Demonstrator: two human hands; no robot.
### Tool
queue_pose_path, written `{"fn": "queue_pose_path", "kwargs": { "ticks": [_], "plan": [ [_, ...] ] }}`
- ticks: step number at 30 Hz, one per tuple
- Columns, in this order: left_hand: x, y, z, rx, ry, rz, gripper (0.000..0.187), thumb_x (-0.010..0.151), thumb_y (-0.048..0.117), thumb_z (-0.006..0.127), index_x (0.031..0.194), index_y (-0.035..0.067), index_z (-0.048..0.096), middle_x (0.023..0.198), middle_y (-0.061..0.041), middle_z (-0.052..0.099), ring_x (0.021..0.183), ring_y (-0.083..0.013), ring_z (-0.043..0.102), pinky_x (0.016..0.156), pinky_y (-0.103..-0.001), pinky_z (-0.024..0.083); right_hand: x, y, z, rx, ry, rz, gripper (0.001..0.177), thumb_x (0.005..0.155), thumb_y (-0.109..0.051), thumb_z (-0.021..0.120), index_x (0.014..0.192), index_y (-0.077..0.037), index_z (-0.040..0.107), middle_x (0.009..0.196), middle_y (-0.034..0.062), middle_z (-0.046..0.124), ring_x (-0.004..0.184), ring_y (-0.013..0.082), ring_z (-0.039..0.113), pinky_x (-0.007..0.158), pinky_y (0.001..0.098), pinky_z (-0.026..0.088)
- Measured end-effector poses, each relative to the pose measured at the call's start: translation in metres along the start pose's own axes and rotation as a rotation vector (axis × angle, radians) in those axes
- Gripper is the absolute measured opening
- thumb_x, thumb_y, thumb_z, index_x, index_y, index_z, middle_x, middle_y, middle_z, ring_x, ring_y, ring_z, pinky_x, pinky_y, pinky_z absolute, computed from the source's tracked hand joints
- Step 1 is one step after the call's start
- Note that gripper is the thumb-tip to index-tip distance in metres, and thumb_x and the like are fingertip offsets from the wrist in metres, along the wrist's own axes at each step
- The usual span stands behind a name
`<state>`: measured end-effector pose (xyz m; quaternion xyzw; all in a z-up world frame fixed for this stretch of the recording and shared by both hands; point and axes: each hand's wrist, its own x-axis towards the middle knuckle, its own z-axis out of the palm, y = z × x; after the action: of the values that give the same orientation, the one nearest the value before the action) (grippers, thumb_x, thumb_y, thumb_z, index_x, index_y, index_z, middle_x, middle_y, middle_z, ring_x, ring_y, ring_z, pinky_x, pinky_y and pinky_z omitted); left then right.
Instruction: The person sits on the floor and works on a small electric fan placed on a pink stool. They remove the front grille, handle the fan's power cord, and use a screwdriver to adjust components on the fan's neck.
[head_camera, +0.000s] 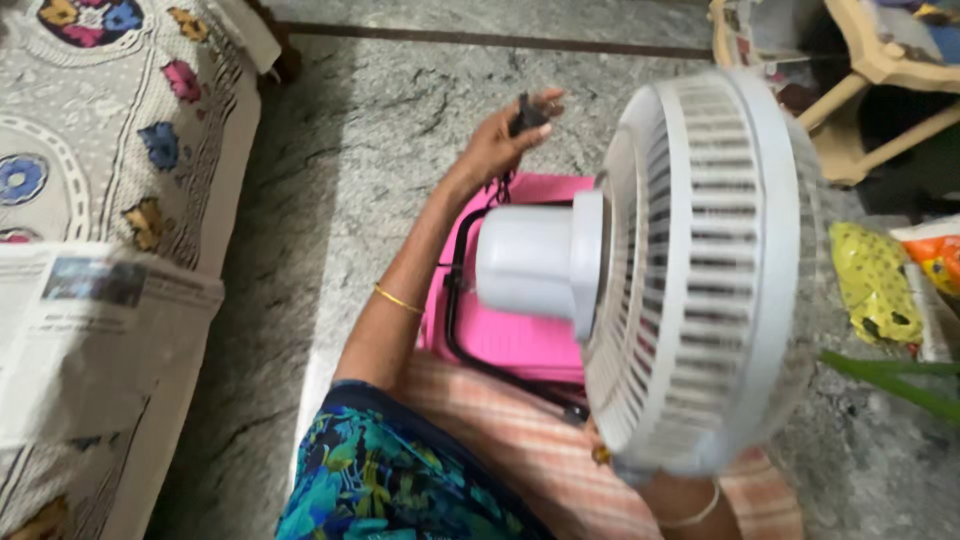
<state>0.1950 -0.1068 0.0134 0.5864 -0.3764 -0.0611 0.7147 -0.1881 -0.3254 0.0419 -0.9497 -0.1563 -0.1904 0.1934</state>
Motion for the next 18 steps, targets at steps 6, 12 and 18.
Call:
{"fn": "queue_pose_path", "kwargs": {
  "ticks": [6, 12, 18],
  "plan": [
    [0.014, -0.031, 0.056, 0.006, -0.205, -0.216, 0.063, 0.099, 0.024, 0.068, 0.157, 0.009, 0.047, 0.146, -0.009, 0.062, 0.123, -0.0156, 0.056, 0.109, -0.035, 0.046, 0.024, 0.028, 0.0, -0.031, 0.003, 0.038, 0.024, 0.082, -0.016, 0.076, 0.103, -0.006, 0.071, 0.094, 0.0118, 0.072, 0.088, 0.032, 0.067, 0.076, 0.045, 0.054],
    [0.021, -0.038, 0.063, -0.103, -0.363, -0.081, 0.062, 0.107, 0.027, 0.068, 0.159, 0.008, 0.042, 0.151, -0.006, 0.058, 0.136, -0.0153, 0.051, 0.117, -0.031, 0.039, 0.022, 0.034, 0.002, -0.013, 0.003, 0.067, 0.024, 0.085, -0.015, 0.076, 0.105, -0.005, 0.071, 0.095, 0.0122, 0.072, 0.087, 0.0308, 0.067, 0.075, 0.0437, 0.053],
    [0.017, -0.011, 0.074, -0.091, -0.296, -0.645, 0.062, 0.111, 0.042, 0.057, 0.153, -0.001, 0.046, 0.105, -0.019, 0.046, 0.095, -0.0285, 0.039, 0.08, -0.043, 0.033, 0.029, 0.031, -0.005, -0.015, 0.026, 0.071, 0.024, 0.087, -0.014, 0.075, 0.108, -0.004, 0.071, 0.096, 0.0126, 0.072, 0.087, 0.0297, 0.067, 0.075, 0.0424, 0.053]
  ]
}}
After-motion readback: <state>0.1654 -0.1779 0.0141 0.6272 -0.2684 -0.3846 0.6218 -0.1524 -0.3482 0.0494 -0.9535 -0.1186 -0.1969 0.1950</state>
